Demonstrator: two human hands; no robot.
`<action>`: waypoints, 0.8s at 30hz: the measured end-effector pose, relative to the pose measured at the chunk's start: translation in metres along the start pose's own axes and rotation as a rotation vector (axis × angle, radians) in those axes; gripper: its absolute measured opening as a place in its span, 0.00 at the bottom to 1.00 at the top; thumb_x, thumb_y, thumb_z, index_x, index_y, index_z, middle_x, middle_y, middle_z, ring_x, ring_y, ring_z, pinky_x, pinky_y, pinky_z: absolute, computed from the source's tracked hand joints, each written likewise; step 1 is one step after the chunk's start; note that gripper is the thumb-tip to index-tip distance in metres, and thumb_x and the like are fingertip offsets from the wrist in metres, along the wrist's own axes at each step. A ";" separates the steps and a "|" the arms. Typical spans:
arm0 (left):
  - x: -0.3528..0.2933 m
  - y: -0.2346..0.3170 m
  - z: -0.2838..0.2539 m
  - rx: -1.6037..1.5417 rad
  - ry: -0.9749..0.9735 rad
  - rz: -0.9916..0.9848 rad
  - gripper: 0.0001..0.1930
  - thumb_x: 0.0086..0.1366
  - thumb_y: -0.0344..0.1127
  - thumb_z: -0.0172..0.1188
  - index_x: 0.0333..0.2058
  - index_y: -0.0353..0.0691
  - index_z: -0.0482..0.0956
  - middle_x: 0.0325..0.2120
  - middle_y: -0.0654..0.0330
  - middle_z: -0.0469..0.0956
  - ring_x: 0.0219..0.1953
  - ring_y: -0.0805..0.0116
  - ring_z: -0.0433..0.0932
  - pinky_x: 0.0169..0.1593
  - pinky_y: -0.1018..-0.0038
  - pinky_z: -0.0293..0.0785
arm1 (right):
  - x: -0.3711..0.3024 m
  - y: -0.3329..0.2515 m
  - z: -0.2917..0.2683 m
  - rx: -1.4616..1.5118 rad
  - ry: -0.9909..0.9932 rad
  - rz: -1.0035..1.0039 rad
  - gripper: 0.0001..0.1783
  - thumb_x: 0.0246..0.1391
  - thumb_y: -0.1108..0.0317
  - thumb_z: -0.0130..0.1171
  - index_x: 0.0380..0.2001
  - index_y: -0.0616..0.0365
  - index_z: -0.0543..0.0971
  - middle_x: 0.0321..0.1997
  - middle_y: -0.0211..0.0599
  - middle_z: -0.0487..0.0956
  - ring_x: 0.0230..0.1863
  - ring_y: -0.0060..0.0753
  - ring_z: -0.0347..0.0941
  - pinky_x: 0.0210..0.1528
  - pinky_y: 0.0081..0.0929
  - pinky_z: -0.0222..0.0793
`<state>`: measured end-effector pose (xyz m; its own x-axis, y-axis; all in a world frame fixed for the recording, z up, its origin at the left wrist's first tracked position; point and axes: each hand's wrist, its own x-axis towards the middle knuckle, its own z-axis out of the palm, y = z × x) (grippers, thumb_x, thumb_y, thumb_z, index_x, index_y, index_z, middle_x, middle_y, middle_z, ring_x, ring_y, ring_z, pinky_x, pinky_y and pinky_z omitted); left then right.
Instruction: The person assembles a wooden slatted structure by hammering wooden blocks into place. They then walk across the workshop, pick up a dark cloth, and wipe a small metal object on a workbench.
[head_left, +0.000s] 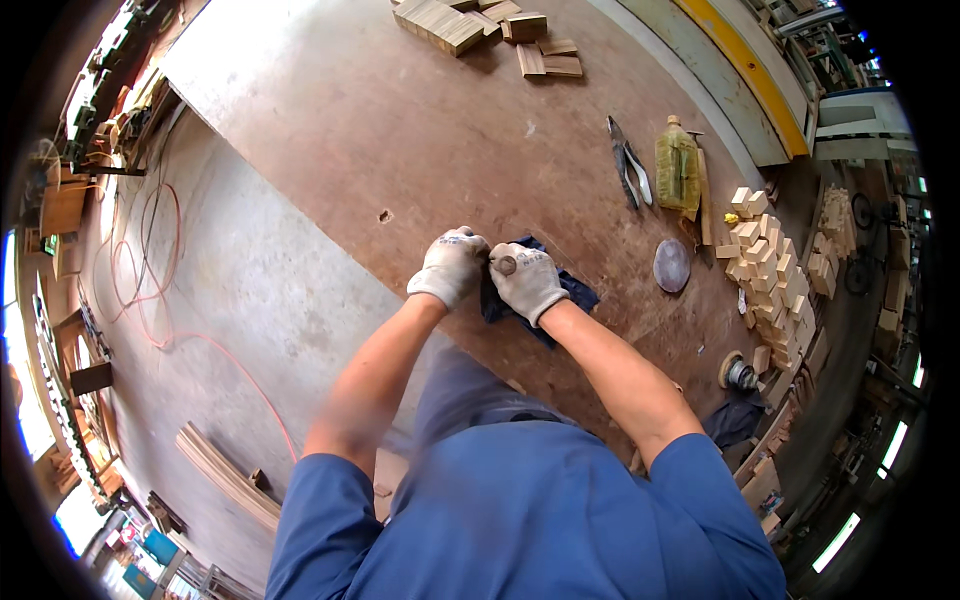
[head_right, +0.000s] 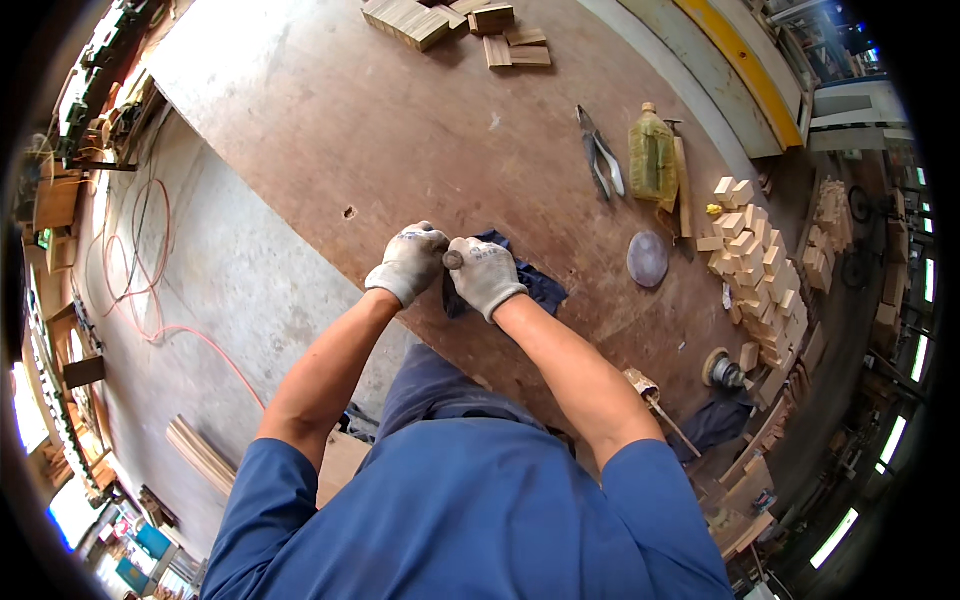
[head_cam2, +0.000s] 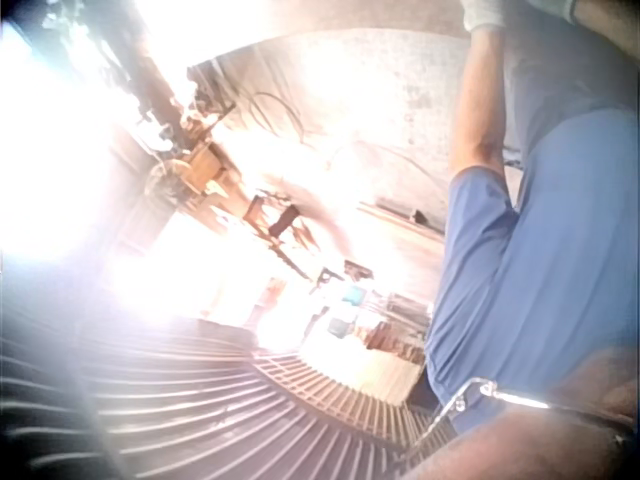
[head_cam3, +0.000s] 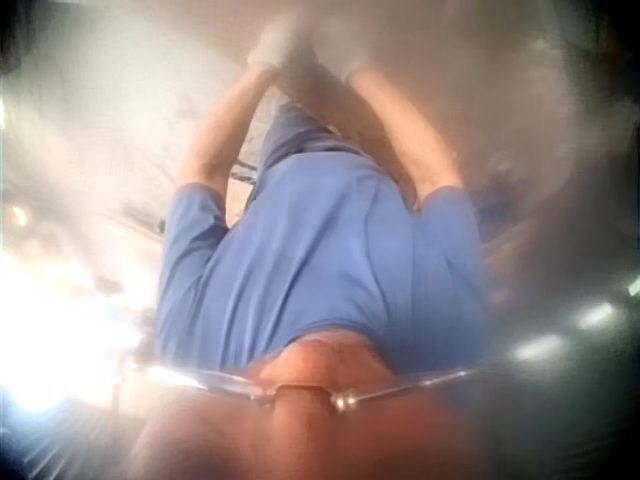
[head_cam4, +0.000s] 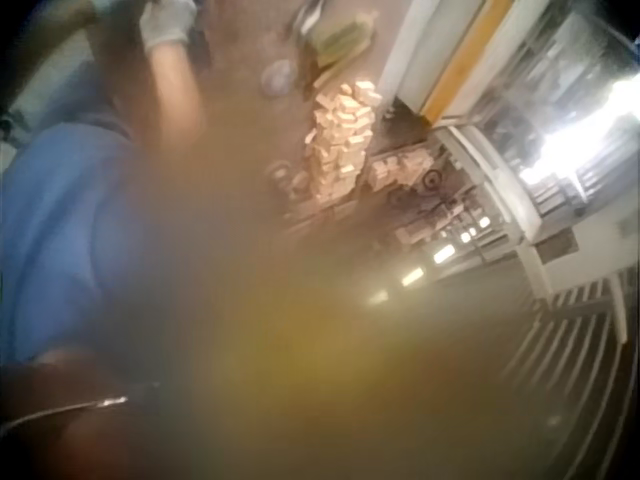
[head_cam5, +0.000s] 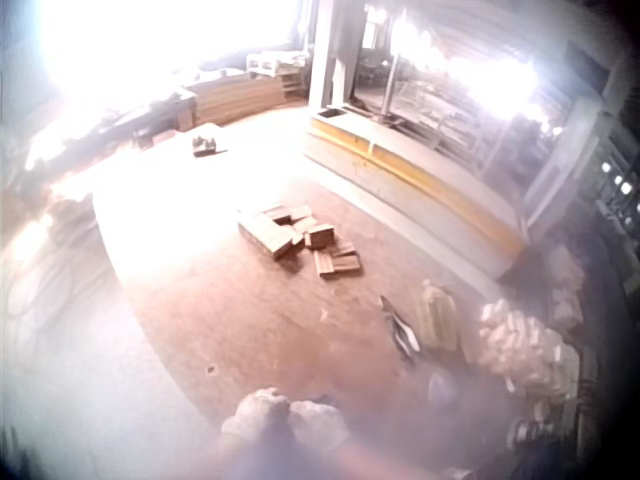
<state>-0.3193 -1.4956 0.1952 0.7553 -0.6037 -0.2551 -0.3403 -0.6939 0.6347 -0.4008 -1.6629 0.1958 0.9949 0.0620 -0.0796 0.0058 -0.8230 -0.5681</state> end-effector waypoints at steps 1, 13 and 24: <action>0.000 -0.002 0.002 -0.060 -0.005 -0.017 0.09 0.63 0.31 0.65 0.41 0.47 0.90 0.40 0.54 0.83 0.48 0.50 0.81 0.51 0.60 0.79 | -0.001 0.001 0.000 0.020 0.011 -0.002 0.07 0.63 0.62 0.59 0.38 0.52 0.79 0.36 0.46 0.85 0.39 0.53 0.84 0.42 0.48 0.79; -0.005 0.005 0.011 -0.005 -0.001 0.033 0.11 0.64 0.33 0.64 0.44 0.51 0.90 0.39 0.54 0.83 0.48 0.49 0.81 0.53 0.59 0.78 | -0.005 0.005 0.001 0.033 0.047 0.024 0.05 0.62 0.64 0.60 0.37 0.51 0.79 0.36 0.45 0.85 0.39 0.54 0.83 0.43 0.49 0.80; 0.003 0.004 0.008 0.208 -0.132 0.001 0.09 0.66 0.36 0.60 0.39 0.48 0.89 0.43 0.54 0.84 0.50 0.52 0.82 0.55 0.59 0.79 | -0.018 0.003 -0.009 0.000 0.012 -0.016 0.04 0.59 0.66 0.59 0.30 0.51 0.78 0.32 0.45 0.82 0.36 0.53 0.82 0.38 0.49 0.77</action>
<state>-0.3228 -1.5035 0.1907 0.6801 -0.6407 -0.3563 -0.4589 -0.7510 0.4747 -0.4178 -1.6716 0.2034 0.9958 0.0684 -0.0606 0.0218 -0.8219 -0.5692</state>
